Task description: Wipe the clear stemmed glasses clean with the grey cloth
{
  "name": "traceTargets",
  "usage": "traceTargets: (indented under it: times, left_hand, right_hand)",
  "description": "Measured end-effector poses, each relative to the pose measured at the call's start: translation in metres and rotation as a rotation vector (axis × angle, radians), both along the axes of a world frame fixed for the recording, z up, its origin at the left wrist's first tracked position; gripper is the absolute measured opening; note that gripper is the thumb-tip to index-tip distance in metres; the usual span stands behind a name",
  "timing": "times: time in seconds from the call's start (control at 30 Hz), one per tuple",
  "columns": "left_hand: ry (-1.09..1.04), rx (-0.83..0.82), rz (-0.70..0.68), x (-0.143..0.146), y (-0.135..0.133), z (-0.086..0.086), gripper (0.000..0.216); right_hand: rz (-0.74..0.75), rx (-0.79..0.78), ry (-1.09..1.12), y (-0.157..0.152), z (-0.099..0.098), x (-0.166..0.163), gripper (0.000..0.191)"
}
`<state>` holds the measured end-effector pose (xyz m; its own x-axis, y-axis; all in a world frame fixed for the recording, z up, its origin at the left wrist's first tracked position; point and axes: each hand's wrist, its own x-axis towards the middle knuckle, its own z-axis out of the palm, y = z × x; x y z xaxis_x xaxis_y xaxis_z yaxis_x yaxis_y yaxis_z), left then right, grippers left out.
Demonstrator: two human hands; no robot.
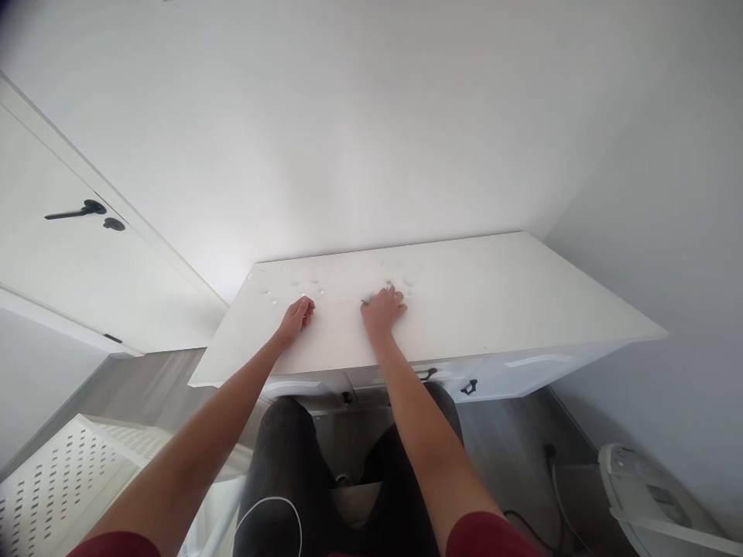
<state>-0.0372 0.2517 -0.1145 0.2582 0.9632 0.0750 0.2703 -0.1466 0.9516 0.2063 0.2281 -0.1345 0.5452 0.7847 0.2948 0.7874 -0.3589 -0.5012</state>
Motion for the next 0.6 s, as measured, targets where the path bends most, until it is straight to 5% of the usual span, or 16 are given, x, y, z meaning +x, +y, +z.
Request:
traceTargets:
  times: [0.27, 0.6]
  left_hand:
    - [0.001, 0.004, -0.002, 0.0001, -0.0001, -0.001, 0.046]
    - [0.008, -0.015, 0.002, 0.0001, 0.0008, -0.0012, 0.046]
  right_hand:
    - [-0.056, -0.054, -0.026, -0.0018, 0.0033, -0.0007, 0.032]
    - [-0.065, 0.06, 0.017, 0.0032, -0.0061, 0.0068, 0.029]
